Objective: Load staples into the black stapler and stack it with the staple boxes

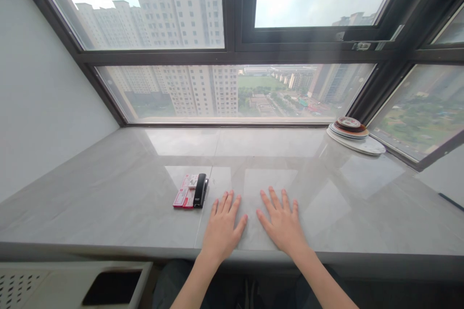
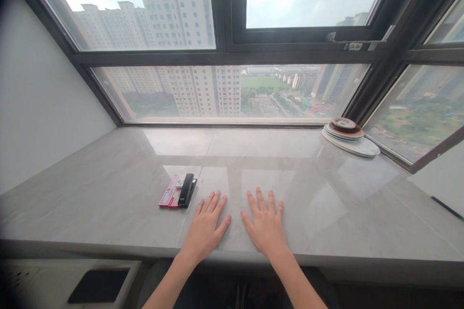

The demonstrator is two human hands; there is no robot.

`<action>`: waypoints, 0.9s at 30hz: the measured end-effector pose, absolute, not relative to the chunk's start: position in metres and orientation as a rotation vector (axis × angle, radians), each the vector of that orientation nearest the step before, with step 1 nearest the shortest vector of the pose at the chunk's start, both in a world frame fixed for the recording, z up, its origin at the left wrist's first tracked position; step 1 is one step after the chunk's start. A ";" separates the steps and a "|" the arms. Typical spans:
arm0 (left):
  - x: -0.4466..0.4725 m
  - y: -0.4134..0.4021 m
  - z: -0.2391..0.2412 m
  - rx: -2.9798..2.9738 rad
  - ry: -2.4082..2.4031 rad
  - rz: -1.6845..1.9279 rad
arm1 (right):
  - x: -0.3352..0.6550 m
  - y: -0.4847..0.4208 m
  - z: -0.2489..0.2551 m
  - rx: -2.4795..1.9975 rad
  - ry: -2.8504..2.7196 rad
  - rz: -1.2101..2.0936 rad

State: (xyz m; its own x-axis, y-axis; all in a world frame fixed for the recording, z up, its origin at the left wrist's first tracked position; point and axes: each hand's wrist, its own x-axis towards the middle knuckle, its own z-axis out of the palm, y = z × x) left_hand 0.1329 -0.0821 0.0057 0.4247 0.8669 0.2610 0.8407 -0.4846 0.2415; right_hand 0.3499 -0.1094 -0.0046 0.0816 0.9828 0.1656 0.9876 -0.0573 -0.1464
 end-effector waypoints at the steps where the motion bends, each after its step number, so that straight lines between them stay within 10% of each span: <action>1: 0.133 -0.082 0.006 2.589 1.552 0.546 | 0.350 -0.109 -0.005 -2.133 -1.990 -0.028; 27: 0.134 -0.082 0.007 2.593 1.542 0.541 | 0.345 -0.108 -0.001 -2.145 -1.946 -0.026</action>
